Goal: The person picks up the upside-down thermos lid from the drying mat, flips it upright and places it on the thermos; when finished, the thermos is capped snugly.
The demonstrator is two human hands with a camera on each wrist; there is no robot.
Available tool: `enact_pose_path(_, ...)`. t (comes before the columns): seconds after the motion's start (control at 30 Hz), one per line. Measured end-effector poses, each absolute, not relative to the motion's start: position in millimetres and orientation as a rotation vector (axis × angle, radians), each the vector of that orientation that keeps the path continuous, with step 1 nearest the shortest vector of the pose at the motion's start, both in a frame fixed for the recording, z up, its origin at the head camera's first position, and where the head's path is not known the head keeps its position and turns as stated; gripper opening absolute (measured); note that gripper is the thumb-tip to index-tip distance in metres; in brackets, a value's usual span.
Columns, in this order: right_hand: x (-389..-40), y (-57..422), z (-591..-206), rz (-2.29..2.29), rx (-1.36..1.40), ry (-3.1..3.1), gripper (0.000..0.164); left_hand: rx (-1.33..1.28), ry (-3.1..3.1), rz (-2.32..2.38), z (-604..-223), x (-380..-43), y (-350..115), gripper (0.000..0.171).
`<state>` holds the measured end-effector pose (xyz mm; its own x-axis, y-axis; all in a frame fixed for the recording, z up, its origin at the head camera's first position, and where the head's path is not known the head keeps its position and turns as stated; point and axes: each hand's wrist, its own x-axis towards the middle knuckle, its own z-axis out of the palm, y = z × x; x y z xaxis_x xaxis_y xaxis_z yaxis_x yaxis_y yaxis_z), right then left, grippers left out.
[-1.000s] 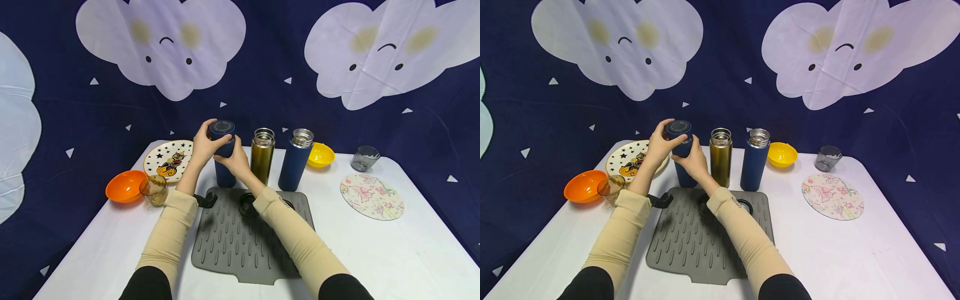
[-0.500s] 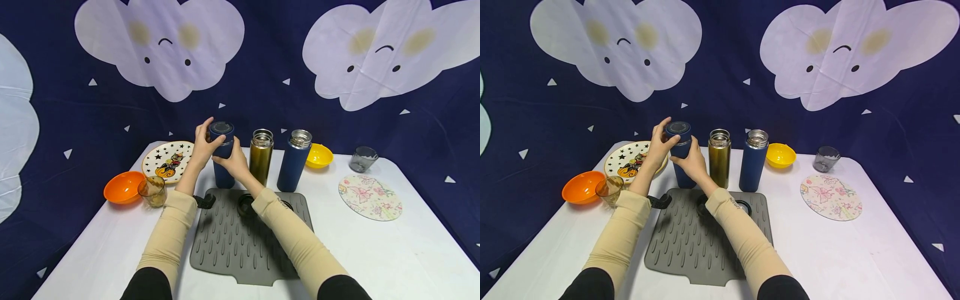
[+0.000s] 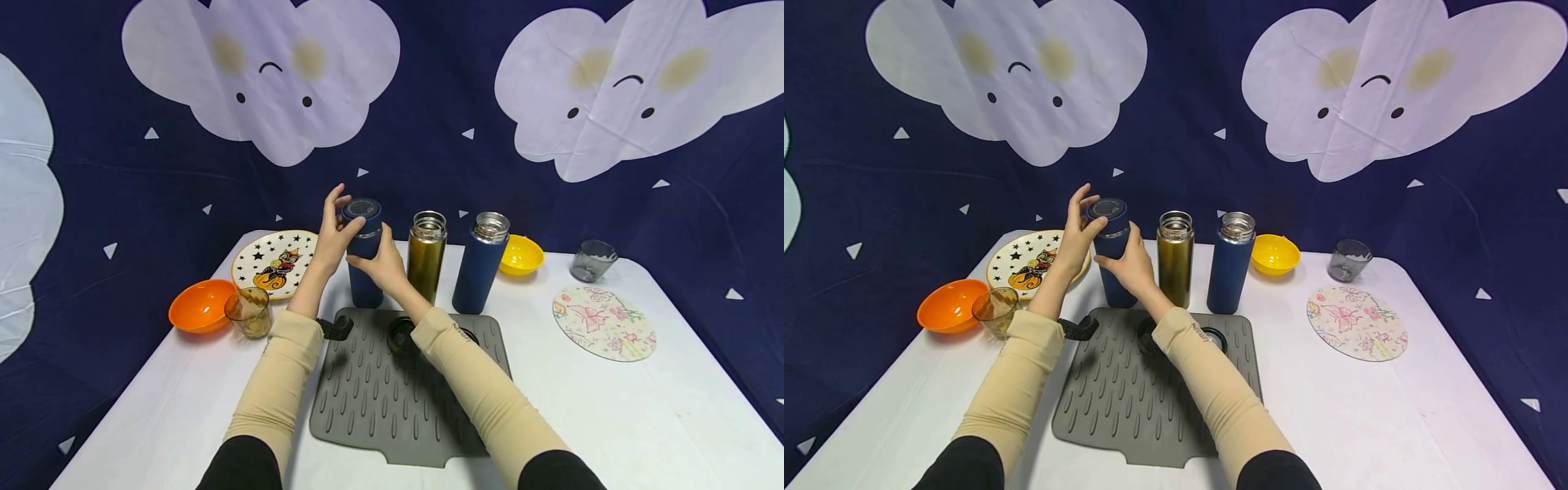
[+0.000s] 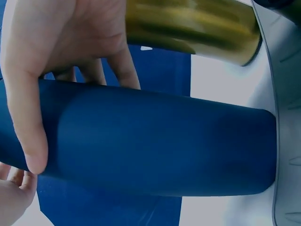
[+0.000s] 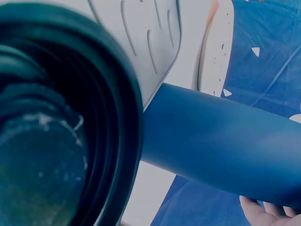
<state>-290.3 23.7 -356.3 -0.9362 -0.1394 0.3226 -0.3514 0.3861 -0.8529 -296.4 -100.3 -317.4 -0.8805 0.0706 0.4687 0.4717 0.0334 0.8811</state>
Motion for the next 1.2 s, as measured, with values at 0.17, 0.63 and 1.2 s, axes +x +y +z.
enact_pose_path(0.17,-290,24,-355,1.580,0.451,-2.447,0.090,-0.484,-2.076,-1.808,-317,-296,-99,0.086)
enact_pose_path(0.63,-289,24,-354,1.560,0.442,-2.480,0.091,-0.468,-2.063,-1.820,-299,-272,-93,0.092)
enact_pose_path(1.2,-290,25,-354,1.585,0.420,-2.463,0.089,-0.505,-1.953,-1.921,-317,-287,-97,0.086)
